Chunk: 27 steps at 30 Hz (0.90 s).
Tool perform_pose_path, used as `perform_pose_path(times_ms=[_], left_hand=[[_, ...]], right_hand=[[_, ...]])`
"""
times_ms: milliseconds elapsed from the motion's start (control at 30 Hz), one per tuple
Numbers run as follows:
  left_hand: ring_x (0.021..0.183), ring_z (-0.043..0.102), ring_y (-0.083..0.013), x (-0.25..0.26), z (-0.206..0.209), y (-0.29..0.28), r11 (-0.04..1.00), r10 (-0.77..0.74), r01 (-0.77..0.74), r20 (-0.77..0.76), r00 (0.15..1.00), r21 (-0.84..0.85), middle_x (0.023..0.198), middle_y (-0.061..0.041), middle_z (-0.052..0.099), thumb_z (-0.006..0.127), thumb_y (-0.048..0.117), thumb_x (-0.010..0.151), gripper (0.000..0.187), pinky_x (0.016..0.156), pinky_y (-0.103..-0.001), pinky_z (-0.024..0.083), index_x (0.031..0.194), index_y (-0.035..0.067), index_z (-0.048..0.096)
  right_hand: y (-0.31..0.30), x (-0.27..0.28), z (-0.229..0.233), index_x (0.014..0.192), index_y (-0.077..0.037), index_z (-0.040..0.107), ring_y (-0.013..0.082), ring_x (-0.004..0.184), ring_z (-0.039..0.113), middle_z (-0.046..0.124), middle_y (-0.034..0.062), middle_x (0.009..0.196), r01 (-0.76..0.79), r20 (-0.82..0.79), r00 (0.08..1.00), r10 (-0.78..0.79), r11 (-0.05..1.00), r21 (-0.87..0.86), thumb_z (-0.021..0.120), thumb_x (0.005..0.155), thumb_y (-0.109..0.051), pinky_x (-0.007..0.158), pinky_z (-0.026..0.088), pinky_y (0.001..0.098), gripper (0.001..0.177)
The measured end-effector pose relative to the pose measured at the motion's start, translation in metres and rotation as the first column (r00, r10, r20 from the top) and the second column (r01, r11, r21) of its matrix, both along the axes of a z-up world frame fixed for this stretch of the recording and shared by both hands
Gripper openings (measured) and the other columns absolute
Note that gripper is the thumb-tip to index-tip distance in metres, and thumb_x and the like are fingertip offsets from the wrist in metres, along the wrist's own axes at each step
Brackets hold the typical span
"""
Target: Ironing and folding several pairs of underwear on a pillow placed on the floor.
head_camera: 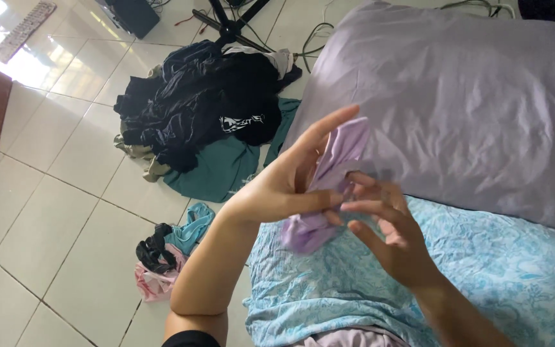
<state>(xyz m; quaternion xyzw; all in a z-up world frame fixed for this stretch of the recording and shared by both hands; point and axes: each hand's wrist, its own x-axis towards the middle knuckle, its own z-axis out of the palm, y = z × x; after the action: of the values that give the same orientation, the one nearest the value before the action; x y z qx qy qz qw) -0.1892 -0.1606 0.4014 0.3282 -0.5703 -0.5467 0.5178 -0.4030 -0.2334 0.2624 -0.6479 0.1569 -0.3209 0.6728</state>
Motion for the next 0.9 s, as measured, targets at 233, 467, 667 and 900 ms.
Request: perform_pose_path(times_ms=[233,467,667,900], left_hand=[[0.129,0.067,-0.0231,-0.022,0.017,0.009,0.982,0.163,-0.121,0.336,0.928,-0.144,0.138,-0.018,0.064,0.044,-0.017,0.088,0.078,0.104,-0.034,0.065,0.161,0.008,0.034],[0.123,0.067,-0.0297,-0.003,0.001,-0.001,0.746,0.663,-0.333,0.596,0.454,-0.576,0.137,-0.017,0.061,0.056,-0.011,0.086,0.044,0.097,-0.035,0.059,0.126,0.007,0.062],[0.100,0.069,-0.0249,-0.001,-0.017,-0.013,0.818,0.575,-0.317,0.687,0.445,-0.480,0.112,-0.013,0.066,0.071,-0.001,0.090,0.023,0.083,-0.033,0.059,0.112,0.006,0.067],[0.070,0.051,-0.0074,0.048,-0.078,-0.018,0.970,0.010,-0.073,0.263,0.965,0.231,0.080,-0.002,0.060,0.072,0.024,0.101,0.025,0.060,-0.025,0.039,0.100,-0.002,0.071]], right_hand=[[-0.032,0.002,0.001,0.116,-0.002,0.071,0.0431,0.134,0.047,0.040,0.0278,0.147,0.286,-0.039,0.901,-0.433,0.657,-0.698,0.075,0.090,-0.016,0.107,0.045,0.0439,0.030],[-0.079,-0.075,-0.010,0.120,-0.004,0.071,0.0156,0.095,0.057,0.056,0.0117,0.120,0.556,0.113,0.700,-0.705,0.439,-0.705,0.074,0.108,-0.003,0.073,0.052,0.0265,0.012],[-0.070,-0.093,0.060,0.130,0.001,0.073,0.0191,0.080,0.060,0.060,0.0123,0.100,0.327,-0.157,0.601,-0.784,0.420,-0.846,0.077,0.106,-0.011,0.073,0.052,0.0305,0.027],[-0.094,-0.116,0.049,0.146,0.011,0.057,0.0330,0.088,0.071,0.063,0.0234,0.111,0.017,-0.469,0.533,-0.704,0.563,-0.826,0.085,0.076,-0.017,0.069,0.060,0.0364,0.081]])
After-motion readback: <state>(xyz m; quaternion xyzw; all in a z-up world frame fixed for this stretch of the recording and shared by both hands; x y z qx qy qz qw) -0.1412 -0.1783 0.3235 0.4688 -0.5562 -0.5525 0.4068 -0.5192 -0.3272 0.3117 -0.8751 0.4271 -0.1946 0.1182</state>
